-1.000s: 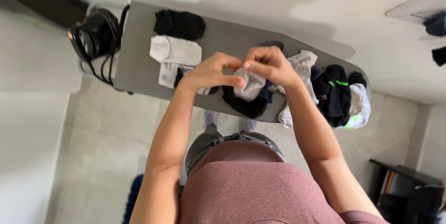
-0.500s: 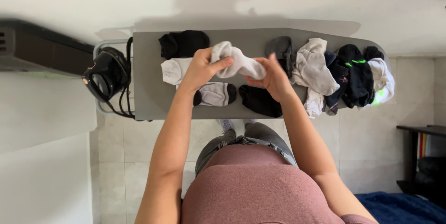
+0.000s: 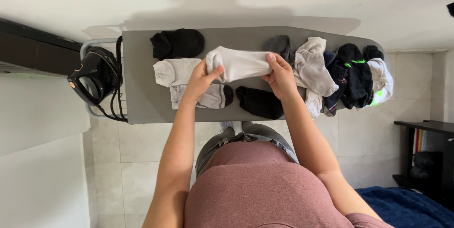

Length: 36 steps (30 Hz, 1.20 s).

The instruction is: Fold various pairs of socks on an ironing board and place them in an organizer.

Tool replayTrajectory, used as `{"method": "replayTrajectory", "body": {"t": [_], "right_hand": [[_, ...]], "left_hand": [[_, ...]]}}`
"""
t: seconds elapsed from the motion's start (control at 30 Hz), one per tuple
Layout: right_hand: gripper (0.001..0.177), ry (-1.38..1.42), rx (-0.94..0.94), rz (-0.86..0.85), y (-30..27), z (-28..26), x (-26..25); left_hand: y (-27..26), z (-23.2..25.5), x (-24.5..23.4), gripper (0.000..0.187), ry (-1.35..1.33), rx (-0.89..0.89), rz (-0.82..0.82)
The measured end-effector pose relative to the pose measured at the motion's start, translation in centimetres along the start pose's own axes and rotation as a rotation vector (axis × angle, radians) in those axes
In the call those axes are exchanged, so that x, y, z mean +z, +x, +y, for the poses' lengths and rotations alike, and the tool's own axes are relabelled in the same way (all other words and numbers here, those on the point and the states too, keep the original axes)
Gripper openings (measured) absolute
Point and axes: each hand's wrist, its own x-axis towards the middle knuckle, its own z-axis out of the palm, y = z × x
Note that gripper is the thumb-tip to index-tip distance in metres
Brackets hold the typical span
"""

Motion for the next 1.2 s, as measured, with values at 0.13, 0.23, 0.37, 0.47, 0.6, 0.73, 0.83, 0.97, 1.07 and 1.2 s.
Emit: {"method": "replayTrajectory", "body": {"t": [0.13, 0.23, 0.37, 0.47, 0.6, 0.73, 0.83, 0.97, 1.07, 1.2], "right_hand": [[0.02, 0.143, -0.034, 0.011, 1.9, 1.3, -0.6], [0.021, 0.106, -0.192, 0.039, 3.5, 2.9, -1.2], [0.024, -0.73, -0.319, 0.187, 3.0, 3.0, 0.0], [0.02, -1.037, -0.53, 0.187, 3.9, 3.4, 0.2], [0.015, -1.485, -0.733, 0.272, 3.2, 1.2, 2.2], [0.015, -1.5, -1.213, 0.254, 2.0, 1.0, 4.6], [0.012, -1.214, -0.812, -0.068, 3.1, 4.2, 4.7], [0.025, -0.902, -0.307, -0.115, 4.0, 5.8, 5.7], [0.025, -0.961, -0.278, -0.058, 4.3, 6.3, 5.4], [0.019, -1.166, -0.495, -0.057, 4.0, 6.3, 5.2]], "left_hand": [[0.8, -1.8, 0.7, 0.05, -0.103, -0.183, 0.145], [1.4, -4.0, 0.3, 0.044, -0.431, -0.147, 0.192], [1.3, -4.4, -0.1, 0.037, -0.6, -0.245, 0.289], [1.7, -5.2, -0.7, 0.039, -0.428, -0.295, 0.318], [1.6, -2.5, 1.0, 0.033, 0.172, -0.339, 0.365], [1.8, -3.9, 1.4, 0.034, 0.188, -0.268, 0.361], [2.2, -6.2, 1.0, 0.034, 0.133, -0.264, 0.322], [2.6, -7.1, 0.8, 0.04, 0.039, -0.294, 0.323], [2.1, -5.9, 1.0, 0.055, 0.193, -0.275, 0.361], [1.6, -4.7, 1.8, 0.057, 0.309, -0.204, 0.388]]}}
